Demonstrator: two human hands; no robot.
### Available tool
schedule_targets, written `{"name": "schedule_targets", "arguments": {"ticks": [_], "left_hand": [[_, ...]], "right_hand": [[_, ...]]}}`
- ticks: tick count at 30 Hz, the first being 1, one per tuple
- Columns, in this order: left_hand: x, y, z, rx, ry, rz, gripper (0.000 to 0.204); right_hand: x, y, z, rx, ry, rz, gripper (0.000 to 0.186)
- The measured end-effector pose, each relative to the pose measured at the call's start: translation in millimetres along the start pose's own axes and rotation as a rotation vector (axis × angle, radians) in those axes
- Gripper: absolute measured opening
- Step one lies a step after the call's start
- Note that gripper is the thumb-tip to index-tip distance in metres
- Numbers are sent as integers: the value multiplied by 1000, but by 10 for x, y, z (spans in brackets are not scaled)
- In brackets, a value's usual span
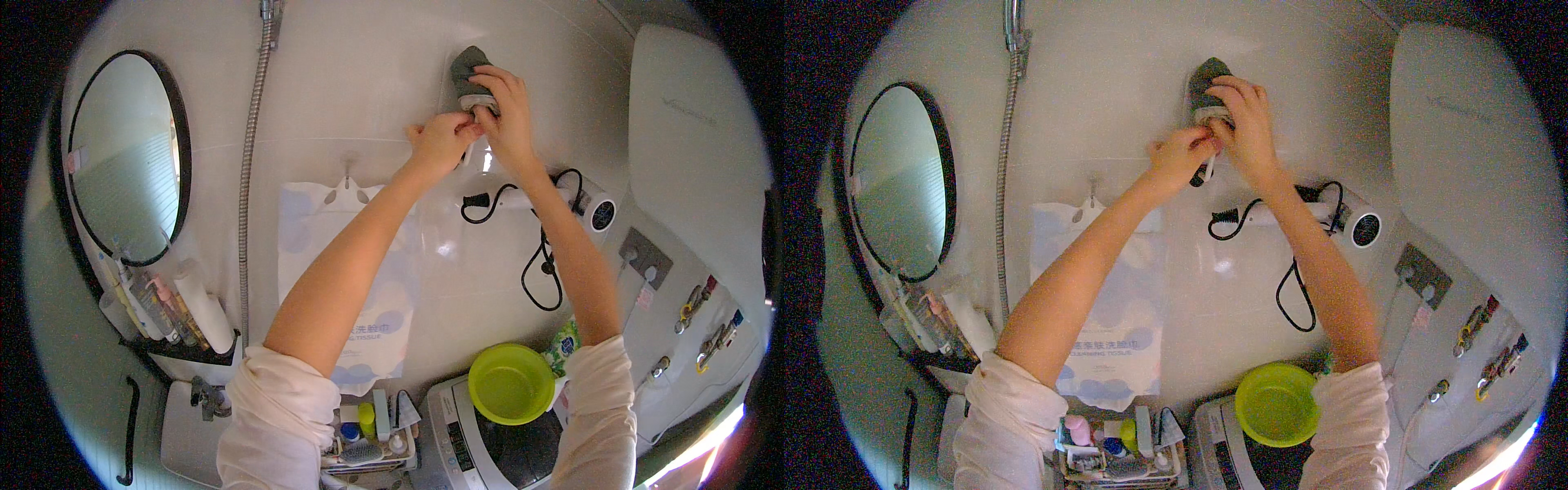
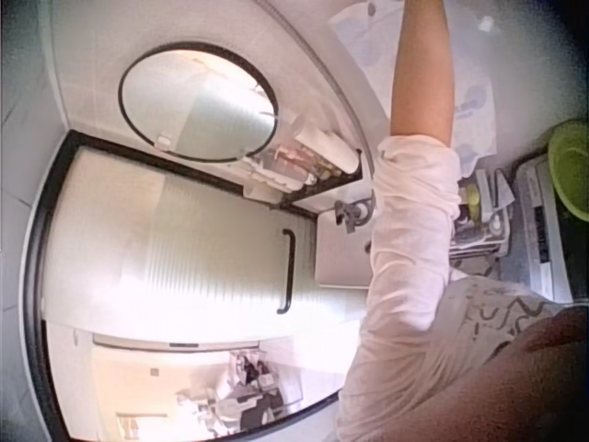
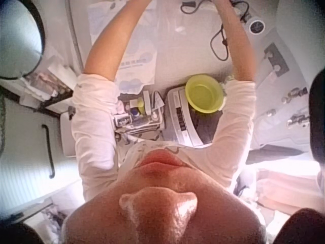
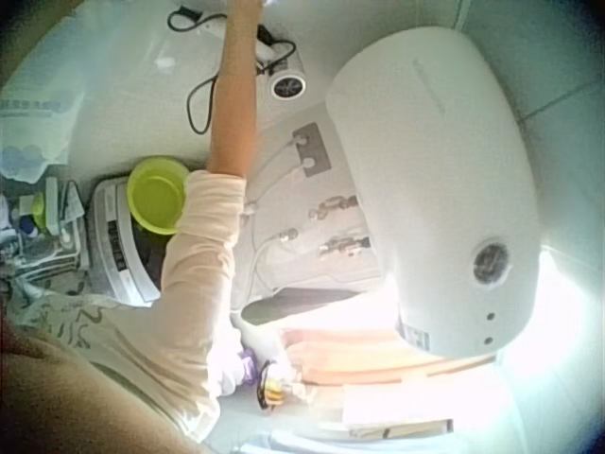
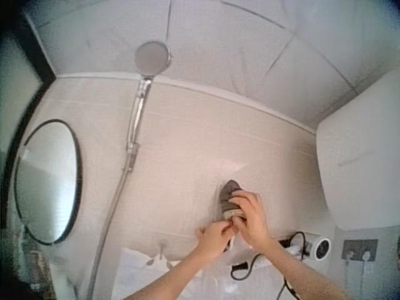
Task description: The person wets a cloth at the sink, then wipes the frosted glass shower door, the sink basin, and the surrounding countertop. They continue wiping the wall tiles, a plastic bag, and a wall-mounted hairdryer, using the cloth to clean multiple surfaces in the bathroom.
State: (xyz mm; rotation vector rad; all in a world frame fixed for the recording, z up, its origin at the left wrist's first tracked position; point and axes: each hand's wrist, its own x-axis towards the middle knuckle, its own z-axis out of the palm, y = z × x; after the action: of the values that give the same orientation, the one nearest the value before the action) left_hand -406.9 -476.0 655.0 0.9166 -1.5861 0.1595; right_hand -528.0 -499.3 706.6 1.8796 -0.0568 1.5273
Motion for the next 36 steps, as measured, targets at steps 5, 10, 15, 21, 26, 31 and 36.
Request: {"name": "schedule_targets", "arguments": {"ticks": [5, 10, 15, 21, 26, 31, 36], "left_hand": [[18, 1, -19, 45, -12, 5, 27], [49, 9, -77, 103, -153, -54, 32], [29, 2, -82, 64, -130, -10, 35], [28, -37, -113, 50, -138, -2, 32], [-19, -22, -17, -19, 10, 58, 25], [8, -12, -20, 24, -39, 2, 26], [31, 1, -48, 39, -102, -30, 28]], "right_hand": [[-135, -152, 183, 418, 303, 482, 21], [-30, -31, 124, 655, 296, 940, 22], [391, 124, -92, 761, -229, 966, 29], [420, -34, -47, 120, -447, 332, 28], [21, -88, 42, -9, -100, 76, 37], [-94, -124, 177, 384, 216, 448, 32], [-233, -159, 165, 528, 307, 780, 25]]}}
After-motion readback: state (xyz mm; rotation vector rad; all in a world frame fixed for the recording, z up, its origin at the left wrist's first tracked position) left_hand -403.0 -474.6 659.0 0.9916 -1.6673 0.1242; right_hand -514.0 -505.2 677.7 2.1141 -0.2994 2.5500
